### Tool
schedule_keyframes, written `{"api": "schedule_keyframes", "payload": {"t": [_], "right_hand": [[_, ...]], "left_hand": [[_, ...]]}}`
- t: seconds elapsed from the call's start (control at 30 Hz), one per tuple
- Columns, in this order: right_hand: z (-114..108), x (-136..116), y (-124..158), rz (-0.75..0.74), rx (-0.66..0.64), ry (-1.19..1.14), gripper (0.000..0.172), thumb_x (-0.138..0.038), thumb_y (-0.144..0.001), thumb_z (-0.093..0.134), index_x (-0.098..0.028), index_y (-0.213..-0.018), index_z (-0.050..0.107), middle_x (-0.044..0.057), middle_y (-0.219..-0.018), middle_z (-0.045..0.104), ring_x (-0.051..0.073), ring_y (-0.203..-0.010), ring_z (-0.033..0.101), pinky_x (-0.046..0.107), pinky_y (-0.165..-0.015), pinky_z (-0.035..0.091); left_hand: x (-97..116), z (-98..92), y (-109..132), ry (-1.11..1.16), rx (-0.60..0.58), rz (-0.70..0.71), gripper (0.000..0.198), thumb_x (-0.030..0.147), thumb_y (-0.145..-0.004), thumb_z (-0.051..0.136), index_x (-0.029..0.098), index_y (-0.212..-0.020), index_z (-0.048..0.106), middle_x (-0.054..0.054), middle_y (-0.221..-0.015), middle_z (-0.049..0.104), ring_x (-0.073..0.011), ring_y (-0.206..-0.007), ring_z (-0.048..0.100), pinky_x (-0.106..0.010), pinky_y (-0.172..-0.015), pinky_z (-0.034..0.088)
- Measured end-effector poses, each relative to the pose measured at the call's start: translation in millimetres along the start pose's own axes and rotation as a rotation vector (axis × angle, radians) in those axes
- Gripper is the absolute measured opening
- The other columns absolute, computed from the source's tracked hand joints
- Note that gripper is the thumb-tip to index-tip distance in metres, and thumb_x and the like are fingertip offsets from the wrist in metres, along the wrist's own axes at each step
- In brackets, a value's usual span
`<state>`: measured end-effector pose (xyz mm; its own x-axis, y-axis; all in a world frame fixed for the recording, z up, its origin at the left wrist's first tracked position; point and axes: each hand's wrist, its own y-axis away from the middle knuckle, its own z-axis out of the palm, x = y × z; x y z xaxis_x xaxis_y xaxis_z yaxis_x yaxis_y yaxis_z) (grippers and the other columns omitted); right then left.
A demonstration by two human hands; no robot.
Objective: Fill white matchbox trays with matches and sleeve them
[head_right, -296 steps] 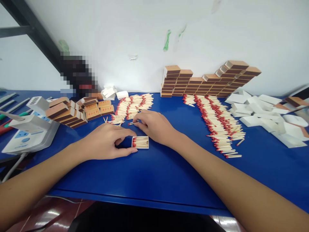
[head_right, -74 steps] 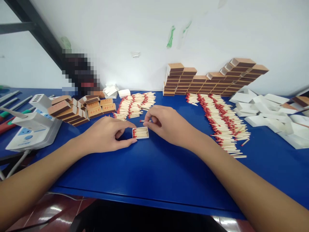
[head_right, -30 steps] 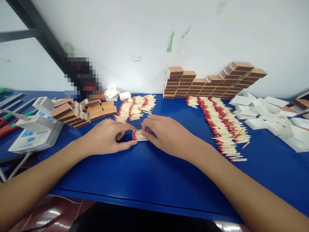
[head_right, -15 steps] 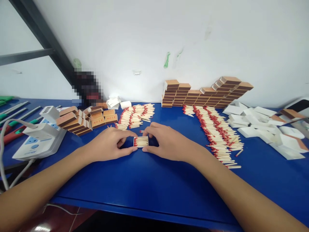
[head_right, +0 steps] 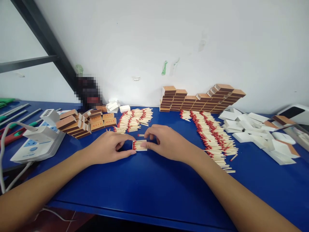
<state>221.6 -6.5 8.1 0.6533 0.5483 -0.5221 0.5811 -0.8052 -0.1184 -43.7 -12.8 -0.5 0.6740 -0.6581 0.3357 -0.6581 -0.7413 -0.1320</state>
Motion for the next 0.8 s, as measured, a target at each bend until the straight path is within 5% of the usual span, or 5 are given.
{"api": "schedule_keyframes", "payload": {"t": [0.17, 0.63, 0.8], "right_hand": [[-7.3, 17.4, -6.4, 0.057, 0.171, 0.131, 0.024, -0.041, -0.101, 0.059, -0.021, -0.093, 0.072, 0.005, -0.088, 0.07, 0.018, -0.077, 0.06, 0.032, -0.069, 0.043], [-5.4, 15.1, -6.6, 0.091, 0.133, 0.277, 0.02, -0.03, -0.101, 0.055, -0.02, -0.089, 0.069, 0.005, -0.087, 0.07, 0.019, -0.078, 0.06, 0.032, -0.07, 0.04], [-32.5, 28.2, -9.8, 0.121, 0.314, 0.226, 0.02, -0.032, -0.096, 0.06, -0.021, -0.087, 0.074, 0.003, -0.081, 0.072, 0.018, -0.073, 0.062, 0.031, -0.068, 0.042]], "left_hand": [[0.0, 0.4, 0.8, -0.002, -0.013, -0.009, 0.039, 0.051, -0.094, 0.067, 0.023, -0.119, 0.075, 0.004, -0.063, 0.063, -0.0135, -0.057, 0.06, -0.026, -0.057, 0.036], [5.3, 2.0, 0.7, 0.034, -0.015, -0.029, 0.041, 0.053, -0.093, 0.068, 0.023, -0.12, 0.075, 0.005, -0.062, 0.06, -0.0124, -0.057, 0.059, -0.026, -0.058, 0.036], [11.1, 2.3, -4.9, 0.091, -0.041, -0.07, 0.041, 0.054, -0.092, 0.069, 0.026, -0.121, 0.075, 0.006, -0.06, 0.058, -0.0113, -0.056, 0.057, -0.025, -0.058, 0.035]]}}
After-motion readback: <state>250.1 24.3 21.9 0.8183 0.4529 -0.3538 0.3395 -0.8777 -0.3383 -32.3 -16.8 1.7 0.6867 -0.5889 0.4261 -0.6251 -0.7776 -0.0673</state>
